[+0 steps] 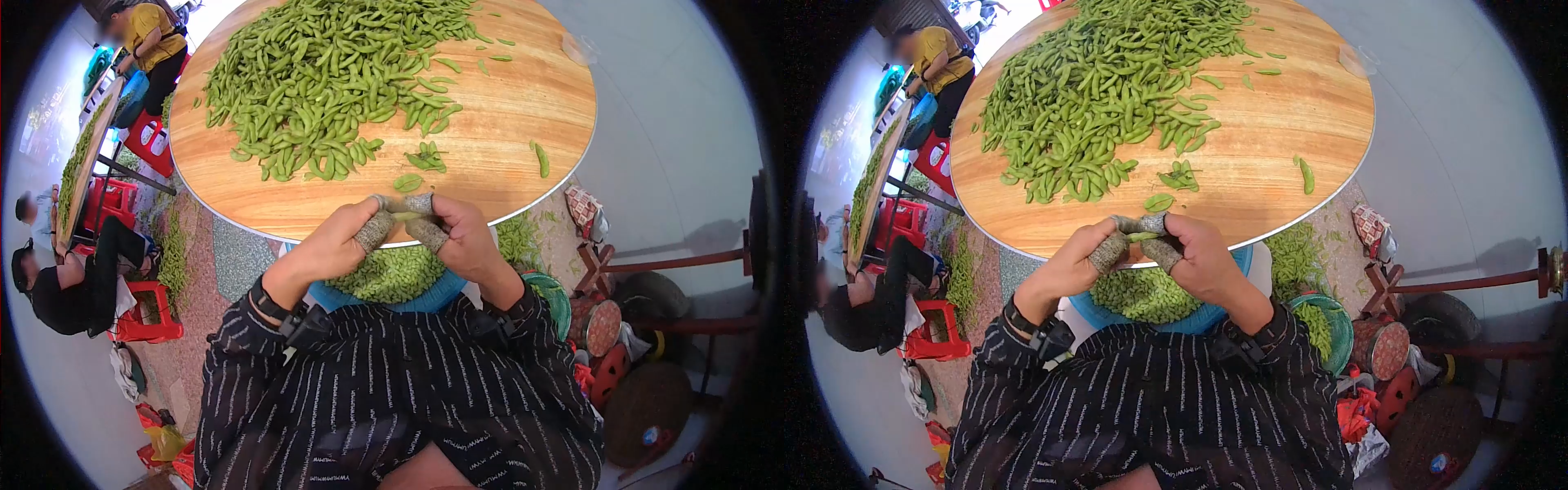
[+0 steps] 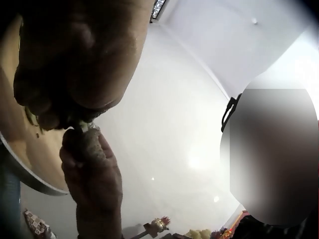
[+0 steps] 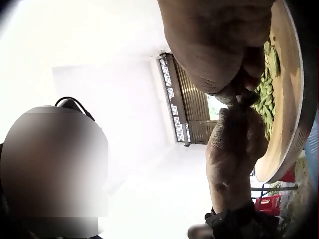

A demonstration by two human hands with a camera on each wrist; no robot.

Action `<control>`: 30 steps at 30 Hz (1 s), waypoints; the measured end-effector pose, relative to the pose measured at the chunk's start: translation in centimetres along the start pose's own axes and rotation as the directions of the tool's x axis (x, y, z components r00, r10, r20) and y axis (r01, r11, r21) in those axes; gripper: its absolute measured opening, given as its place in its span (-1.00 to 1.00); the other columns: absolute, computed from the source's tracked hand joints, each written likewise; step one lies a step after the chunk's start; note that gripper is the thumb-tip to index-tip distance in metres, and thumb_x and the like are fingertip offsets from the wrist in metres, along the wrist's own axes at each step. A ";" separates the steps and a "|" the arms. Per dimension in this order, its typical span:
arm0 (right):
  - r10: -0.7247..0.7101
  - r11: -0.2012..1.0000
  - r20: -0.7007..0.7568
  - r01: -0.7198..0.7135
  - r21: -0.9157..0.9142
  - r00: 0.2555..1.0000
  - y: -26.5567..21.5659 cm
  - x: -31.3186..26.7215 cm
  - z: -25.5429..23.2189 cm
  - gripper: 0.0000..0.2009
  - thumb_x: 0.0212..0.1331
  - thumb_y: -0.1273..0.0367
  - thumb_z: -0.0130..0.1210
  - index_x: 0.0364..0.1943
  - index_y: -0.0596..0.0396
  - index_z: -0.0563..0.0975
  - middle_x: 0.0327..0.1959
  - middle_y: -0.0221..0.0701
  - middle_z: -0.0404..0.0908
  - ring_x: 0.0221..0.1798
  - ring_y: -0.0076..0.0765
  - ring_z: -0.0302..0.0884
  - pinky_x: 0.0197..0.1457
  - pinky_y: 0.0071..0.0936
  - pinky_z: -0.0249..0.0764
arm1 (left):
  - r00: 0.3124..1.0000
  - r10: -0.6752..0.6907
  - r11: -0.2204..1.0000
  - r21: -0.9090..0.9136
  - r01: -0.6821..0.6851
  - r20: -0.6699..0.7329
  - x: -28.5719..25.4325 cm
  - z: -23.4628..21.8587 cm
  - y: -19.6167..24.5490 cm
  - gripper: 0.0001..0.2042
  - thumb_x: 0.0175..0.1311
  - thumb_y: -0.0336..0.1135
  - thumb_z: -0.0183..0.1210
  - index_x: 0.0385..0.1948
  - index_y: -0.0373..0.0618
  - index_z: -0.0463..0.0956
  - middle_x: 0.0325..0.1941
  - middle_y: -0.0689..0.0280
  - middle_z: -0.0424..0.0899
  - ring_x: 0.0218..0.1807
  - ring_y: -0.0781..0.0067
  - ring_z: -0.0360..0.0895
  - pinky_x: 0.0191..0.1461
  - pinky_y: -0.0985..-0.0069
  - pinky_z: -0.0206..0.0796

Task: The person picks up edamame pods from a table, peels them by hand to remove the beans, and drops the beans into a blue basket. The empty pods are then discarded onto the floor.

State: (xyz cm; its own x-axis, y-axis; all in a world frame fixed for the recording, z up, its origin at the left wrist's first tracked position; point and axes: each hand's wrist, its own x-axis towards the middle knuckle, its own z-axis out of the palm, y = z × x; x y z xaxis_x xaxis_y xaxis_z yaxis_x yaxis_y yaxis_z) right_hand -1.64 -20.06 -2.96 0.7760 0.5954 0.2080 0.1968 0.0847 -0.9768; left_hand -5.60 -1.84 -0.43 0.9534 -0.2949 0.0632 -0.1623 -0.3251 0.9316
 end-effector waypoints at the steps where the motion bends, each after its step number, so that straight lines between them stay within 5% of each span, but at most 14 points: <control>1: 0.014 0.999 -0.040 -0.013 0.032 0.999 -0.4 -0.2 0.2 -0.78 0.04 0.49 0.01 -0.19 0.22 0.41 -0.48 -0.53 0.44 -0.45 -0.76 0.29 -0.39 -0.77 0.28 | 0.991 -0.030 0.999 -0.034 0.035 0.130 0.1 -0.4 -0.2 -0.77 0.21 -0.34 -0.13 -0.21 -0.30 0.28 -0.42 0.13 0.45 -0.33 0.35 0.38 -0.20 0.52 0.21; 3: 0.024 0.998 -0.075 -0.019 0.064 0.997 -0.9 -0.4 0.1 -0.79 0.04 0.50 0.01 -0.20 0.22 0.42 -0.46 -0.52 0.44 -0.44 -0.75 0.31 -0.38 -0.76 0.29 | 0.966 -0.054 0.996 -0.059 0.071 0.253 0.0 -0.6 -0.3 -0.77 0.21 -0.34 -0.13 -0.19 -0.29 0.28 -0.41 0.11 0.46 -0.30 0.33 0.37 -0.18 0.51 0.21; 5: 0.303 0.896 -0.028 -0.275 0.349 0.953 -1.0 -1.0 -0.8 -0.82 0.04 0.48 0.00 -0.23 0.20 0.45 -0.46 -0.50 0.46 -0.46 -0.70 0.34 -0.38 -0.72 0.32 | 0.999 -0.033 0.994 0.110 0.028 0.043 -0.4 0.2 0.0 -0.83 0.16 -0.36 -0.08 -0.29 -0.27 0.30 -0.46 0.08 0.47 -0.35 0.14 0.42 -0.28 0.43 0.24; 8: 0.357 0.778 0.011 -0.304 0.550 0.934 0.4 -1.7 -0.4 -0.84 0.05 0.47 -0.02 -0.27 0.18 0.47 -0.48 -0.51 0.48 -0.51 -0.68 0.34 -0.43 -0.71 0.31 | 0.990 0.067 0.937 0.350 -0.021 -0.120 -0.9 1.7 -0.4 -0.86 0.04 -0.40 -0.01 -0.39 -0.25 0.31 -0.52 0.07 0.47 -0.42 0.02 0.44 -0.39 0.33 0.25; 12: 0.272 0.832 0.006 -0.239 0.501 0.962 0.6 -1.7 0.2 -0.81 0.05 0.35 0.03 -0.30 0.18 0.45 -0.51 -0.53 0.46 -0.54 -0.66 0.31 -0.50 -0.76 0.23 | 0.943 0.293 0.745 0.656 -0.121 -0.158 -0.8 2.5 -1.1 -0.78 -0.24 -0.48 0.11 -0.48 -0.22 0.30 -0.63 0.13 0.43 -0.51 0.07 0.43 -0.51 0.27 0.22; 15: 0.319 0.810 0.024 -0.285 0.513 0.948 0.1 -1.6 0.2 -0.83 0.06 0.35 0.02 -0.34 0.16 0.45 -0.55 -0.54 0.43 -0.57 -0.69 0.26 -0.53 -0.79 0.16 | 0.931 0.346 0.665 0.730 -0.157 -0.116 -0.9 2.6 -0.9 -0.78 -0.26 -0.48 0.11 -0.49 -0.19 0.31 -0.66 0.17 0.40 -0.59 0.05 0.39 -0.55 0.32 0.20; 17: 0.308 0.785 0.051 -0.284 0.550 0.950 0.4 -1.6 0.1 -0.87 0.02 0.53 -0.05 -0.33 0.17 0.47 -0.52 -0.53 0.47 -0.57 -0.72 0.28 -0.52 -0.78 0.21 | 0.922 0.364 0.662 0.732 -0.159 -0.129 -0.8 2.8 -1.1 -0.78 -0.27 -0.47 0.13 -0.51 -0.18 0.31 -0.68 0.18 0.37 -0.60 0.08 0.38 -0.57 0.32 0.18; 25: 0.362 0.775 -0.013 -0.293 0.560 0.932 0.6 -1.4 0.6 -0.90 0.04 0.49 -0.07 -0.36 0.13 0.46 -0.52 -0.57 0.44 -0.53 -0.75 0.28 -0.51 -0.81 0.18 | 0.889 0.435 0.620 0.764 -0.180 -0.143 -0.5 3.3 -1.4 -0.78 -0.32 -0.45 0.15 -0.57 -0.17 0.29 -0.71 0.19 0.34 -0.63 0.13 0.35 -0.60 0.33 0.15; 30: 0.454 0.740 -0.063 -0.337 0.583 0.889 2.0 -0.8 1.3 -0.90 0.05 0.47 -0.06 -0.36 0.13 0.46 -0.51 -0.57 0.44 -0.52 -0.76 0.28 -0.49 -0.82 0.18 | 0.929 0.355 0.618 0.771 -0.151 -0.103 -0.9 3.4 -2.7 -0.78 -0.23 -0.52 0.07 -0.43 -0.22 0.38 -0.59 0.18 0.44 -0.53 0.18 0.44 -0.52 0.37 0.25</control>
State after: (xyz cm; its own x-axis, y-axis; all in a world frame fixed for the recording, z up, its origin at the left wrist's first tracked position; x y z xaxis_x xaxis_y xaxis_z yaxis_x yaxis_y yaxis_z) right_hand -2.66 -19.33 -5.19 0.8170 0.5168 -0.2557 -0.4649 0.3280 -0.8224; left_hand -6.87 -3.72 -4.23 0.8546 -0.2972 0.4258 -0.4402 -0.8496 0.2906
